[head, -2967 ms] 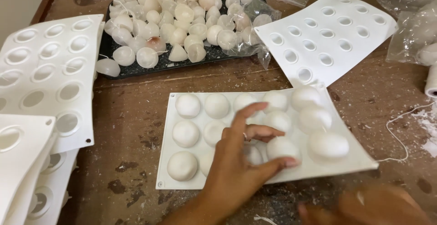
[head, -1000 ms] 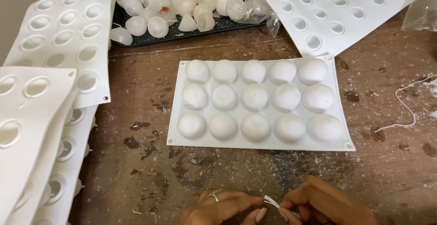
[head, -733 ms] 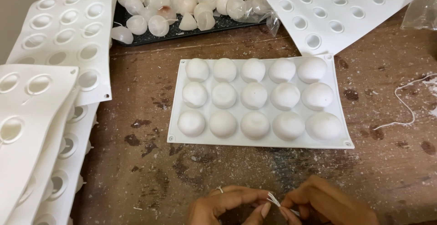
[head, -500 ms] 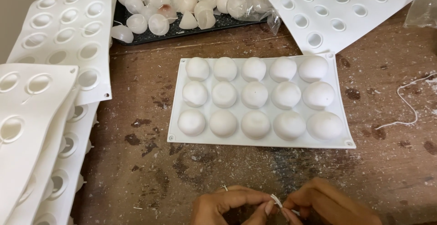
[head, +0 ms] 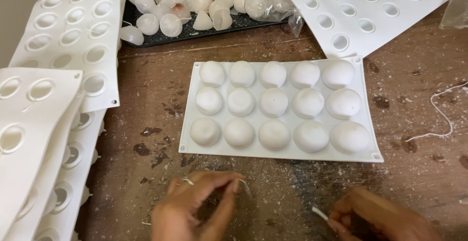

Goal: Inserting wicks and preparing silicone molds for candle making.

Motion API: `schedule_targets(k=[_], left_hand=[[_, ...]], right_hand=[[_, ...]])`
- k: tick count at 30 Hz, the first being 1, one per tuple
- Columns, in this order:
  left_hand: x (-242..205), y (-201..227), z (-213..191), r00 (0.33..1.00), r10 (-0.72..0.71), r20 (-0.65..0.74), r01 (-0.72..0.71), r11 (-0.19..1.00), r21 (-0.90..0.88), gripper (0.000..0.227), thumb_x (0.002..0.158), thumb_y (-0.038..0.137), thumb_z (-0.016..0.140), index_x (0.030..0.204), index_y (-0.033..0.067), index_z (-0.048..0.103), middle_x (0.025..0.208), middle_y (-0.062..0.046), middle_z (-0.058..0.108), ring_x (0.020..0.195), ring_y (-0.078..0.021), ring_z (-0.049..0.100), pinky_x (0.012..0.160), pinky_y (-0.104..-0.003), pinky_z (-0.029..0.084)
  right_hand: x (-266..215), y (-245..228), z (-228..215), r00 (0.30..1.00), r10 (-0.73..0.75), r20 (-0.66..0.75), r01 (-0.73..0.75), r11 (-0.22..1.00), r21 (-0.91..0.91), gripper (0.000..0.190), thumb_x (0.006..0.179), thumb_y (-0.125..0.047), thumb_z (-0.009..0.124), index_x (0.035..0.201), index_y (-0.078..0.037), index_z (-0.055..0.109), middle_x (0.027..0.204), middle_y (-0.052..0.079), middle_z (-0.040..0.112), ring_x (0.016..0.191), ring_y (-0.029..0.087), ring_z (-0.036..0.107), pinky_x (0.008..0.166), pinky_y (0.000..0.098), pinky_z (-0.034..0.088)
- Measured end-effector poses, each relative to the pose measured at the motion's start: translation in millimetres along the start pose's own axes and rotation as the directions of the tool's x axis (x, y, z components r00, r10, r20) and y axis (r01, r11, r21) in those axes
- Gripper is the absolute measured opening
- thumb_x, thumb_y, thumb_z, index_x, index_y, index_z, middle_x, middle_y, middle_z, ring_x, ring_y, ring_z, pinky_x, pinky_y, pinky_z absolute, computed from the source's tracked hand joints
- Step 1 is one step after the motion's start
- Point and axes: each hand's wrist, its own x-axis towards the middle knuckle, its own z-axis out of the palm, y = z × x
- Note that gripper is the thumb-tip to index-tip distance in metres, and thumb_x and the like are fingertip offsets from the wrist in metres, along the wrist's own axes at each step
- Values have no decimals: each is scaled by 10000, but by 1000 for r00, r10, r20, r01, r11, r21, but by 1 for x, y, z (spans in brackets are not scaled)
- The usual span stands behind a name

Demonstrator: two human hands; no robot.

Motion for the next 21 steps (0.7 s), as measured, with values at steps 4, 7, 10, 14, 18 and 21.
schedule_targets(k=[4,7,10,14,18,21], left_hand=[[20,19,-25,1000,-17,19,16,1000,14,200,878,131,718,1037,190,825,932,-4,799,827,-101,767,939,-406,528],[34,43,-15,987,118,111,-121,993,20,211,865,108,705,1041,180,795,926,-7,781,862,-125,740,1189,-544,272],[45,76,-4,948,74,311,-62,997,-48,185,900,131,697,1048,166,803,955,-16,818,875,-149,742,1232,-528,160],[58,98,3,912,30,410,-21,999,-26,212,902,166,734,1087,92,807,985,-86,806,954,-213,718,949,-403,538],[61,83,16,933,144,330,-69,972,-226,239,867,134,729,1086,55,779,974,-113,779,928,-198,715,808,-335,590],[68,99,5,942,32,333,23,987,-159,194,928,193,717,1074,102,806,962,-48,793,888,-184,676,646,-323,579]], right_hand=[[4,4,-23,945,44,323,-19,997,-80,192,863,-419,796,1022,-311,801,826,-64,629,669,38,617,553,201,567],[14,-6,-47,957,103,272,-57,984,-170,253,874,-465,735,1106,-378,787,909,-104,671,703,23,636,587,199,544],[32,-39,-81,976,189,104,-166,966,-201,325,836,-487,729,1149,-409,764,1014,-150,742,715,30,660,599,223,539],[54,-82,-98,995,-54,80,64,990,-129,419,807,-440,796,1201,-300,766,1084,-84,763,722,69,703,509,240,557],[78,-124,-94,993,-73,97,63,993,101,381,779,-346,798,1136,-221,837,948,-45,796,703,84,721,496,242,577],[95,-132,-95,979,117,169,-146,974,172,264,828,-283,809,1071,-184,844,862,-2,819,617,185,615,508,313,465]])
